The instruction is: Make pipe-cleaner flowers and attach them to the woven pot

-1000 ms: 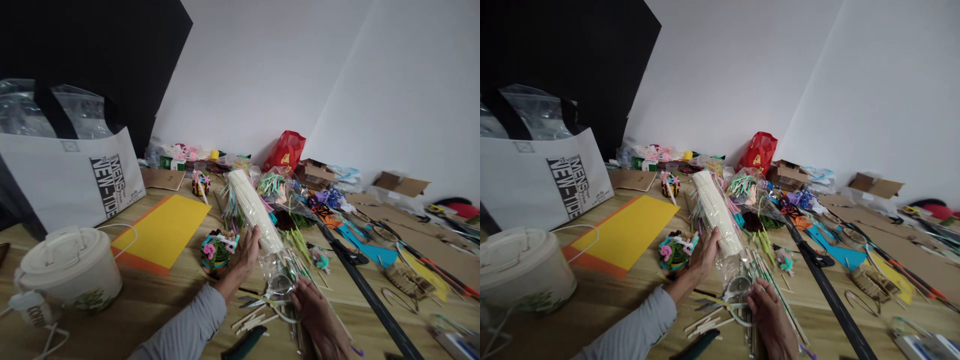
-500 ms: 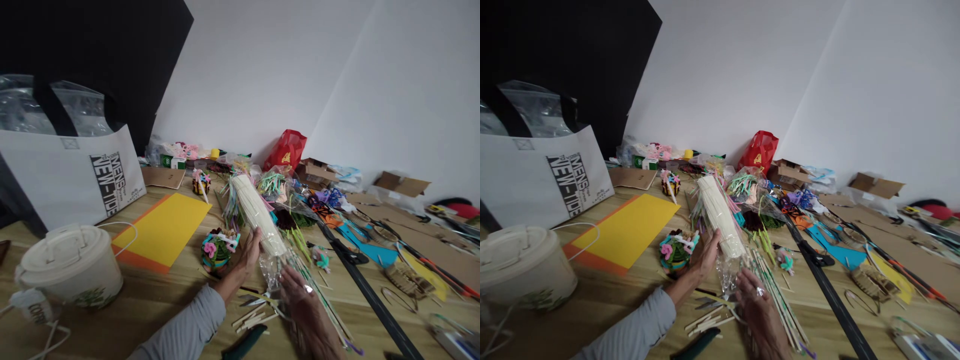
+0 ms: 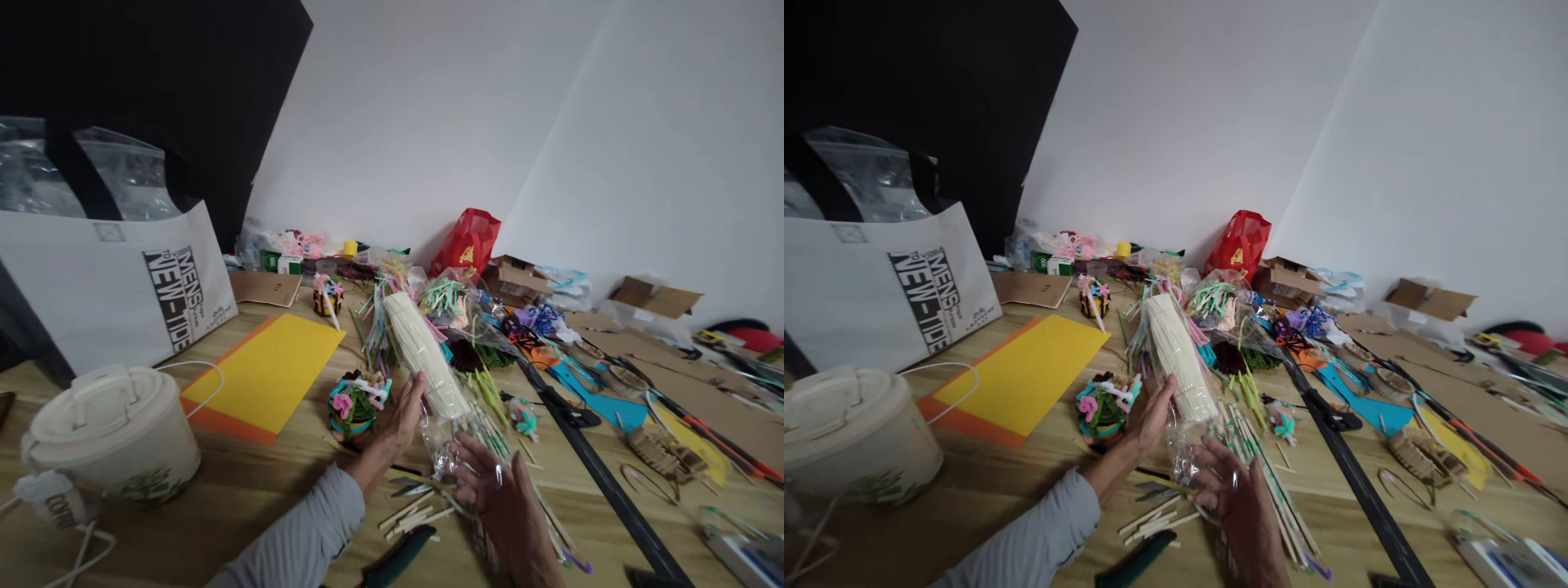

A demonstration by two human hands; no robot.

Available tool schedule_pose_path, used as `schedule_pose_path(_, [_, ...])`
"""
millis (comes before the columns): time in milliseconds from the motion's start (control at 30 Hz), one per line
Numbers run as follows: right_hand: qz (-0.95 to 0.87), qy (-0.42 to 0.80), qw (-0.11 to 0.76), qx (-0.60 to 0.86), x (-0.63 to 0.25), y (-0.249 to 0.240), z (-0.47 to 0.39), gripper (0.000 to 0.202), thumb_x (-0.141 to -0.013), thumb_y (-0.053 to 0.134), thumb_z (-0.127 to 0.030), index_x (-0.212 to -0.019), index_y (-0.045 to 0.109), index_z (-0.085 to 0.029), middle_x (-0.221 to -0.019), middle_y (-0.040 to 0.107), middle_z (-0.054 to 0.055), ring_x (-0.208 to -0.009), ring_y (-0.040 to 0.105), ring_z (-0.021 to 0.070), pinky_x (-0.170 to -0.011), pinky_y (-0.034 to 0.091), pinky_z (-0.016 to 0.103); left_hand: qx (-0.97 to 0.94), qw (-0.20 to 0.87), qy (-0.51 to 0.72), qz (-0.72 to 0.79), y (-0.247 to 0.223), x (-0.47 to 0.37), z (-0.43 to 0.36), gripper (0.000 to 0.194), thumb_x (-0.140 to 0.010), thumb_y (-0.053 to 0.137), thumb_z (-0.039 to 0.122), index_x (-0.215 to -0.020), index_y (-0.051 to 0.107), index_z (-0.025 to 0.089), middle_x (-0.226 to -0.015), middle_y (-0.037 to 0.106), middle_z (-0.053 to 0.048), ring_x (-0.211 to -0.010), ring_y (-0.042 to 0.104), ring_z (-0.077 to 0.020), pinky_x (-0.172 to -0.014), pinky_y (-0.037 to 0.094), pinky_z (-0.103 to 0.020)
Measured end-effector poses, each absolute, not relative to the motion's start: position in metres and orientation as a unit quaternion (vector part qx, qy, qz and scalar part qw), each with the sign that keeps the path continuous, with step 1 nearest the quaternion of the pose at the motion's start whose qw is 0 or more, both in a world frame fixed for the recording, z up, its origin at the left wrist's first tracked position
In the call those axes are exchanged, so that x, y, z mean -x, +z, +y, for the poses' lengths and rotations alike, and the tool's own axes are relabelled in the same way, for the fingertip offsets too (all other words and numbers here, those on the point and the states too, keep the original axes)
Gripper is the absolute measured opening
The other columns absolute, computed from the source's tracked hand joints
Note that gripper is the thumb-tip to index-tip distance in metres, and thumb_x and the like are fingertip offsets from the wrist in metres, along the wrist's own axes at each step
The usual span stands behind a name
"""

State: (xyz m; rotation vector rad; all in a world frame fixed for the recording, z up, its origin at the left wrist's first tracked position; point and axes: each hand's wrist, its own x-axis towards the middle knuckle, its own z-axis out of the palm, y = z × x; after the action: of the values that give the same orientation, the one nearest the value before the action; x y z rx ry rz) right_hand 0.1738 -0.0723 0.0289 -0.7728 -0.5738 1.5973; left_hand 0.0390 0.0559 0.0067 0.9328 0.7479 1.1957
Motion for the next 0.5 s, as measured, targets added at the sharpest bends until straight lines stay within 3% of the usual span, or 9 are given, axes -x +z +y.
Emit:
schedule_pose_path(100, [-0.263, 0.675, 0.591, 0.354, -0.175, 0.029, -0.074, 0.058, -0.069, 0.069, -0.065, -0.103, 0.074, -0.018, -0.103, 0.073, 0.014, -0.08, 0.068, 0.0246, -0.058, 0.052, 0.029, -0.414, 0.665, 0.525, 0.332, 0.005, -0.038, 0.057, 0.057, -0.087, 0.047, 0.055, -0.135, 0.047, 0.024, -0.15, 0.037, -0.002, -0.141, 0.027, -0.0193, -0.117, 0.016, -0.035])
schedule_pose_path(300, [-0.315, 0.586, 0.591, 0.456, -0.175, 0.019, -0.074, 0.032, -0.07, 0.079, -0.039, -0.095, 0.074, -0.019, -0.082, 0.073, 0.006, -0.067, 0.063, 0.0158, -0.056, 0.048, 0.023, -0.401, 0.663, 0.526, 0.351, 0.011, -0.036, 0.056, 0.056, -0.085, 0.054, 0.054, -0.129, 0.055, 0.021, -0.147, 0.042, -0.005, -0.14, 0.028, -0.0218, -0.118, 0.016, -0.034])
schedule_pose_path(500, [-0.296, 0.573, 0.609, 0.461, -0.179, 0.011, -0.07, 0.028, -0.064, 0.082, -0.039, -0.077, 0.069, -0.017, -0.06, 0.06, -0.001, -0.05, 0.05, 0.0105, -0.047, 0.041, 0.021, -0.374, 0.665, 0.556, 0.33, 0.01, -0.035, 0.058, 0.054, -0.083, 0.057, 0.055, -0.124, 0.059, 0.022, -0.143, 0.048, -0.005, -0.137, 0.035, -0.0235, -0.117, 0.021, -0.036])
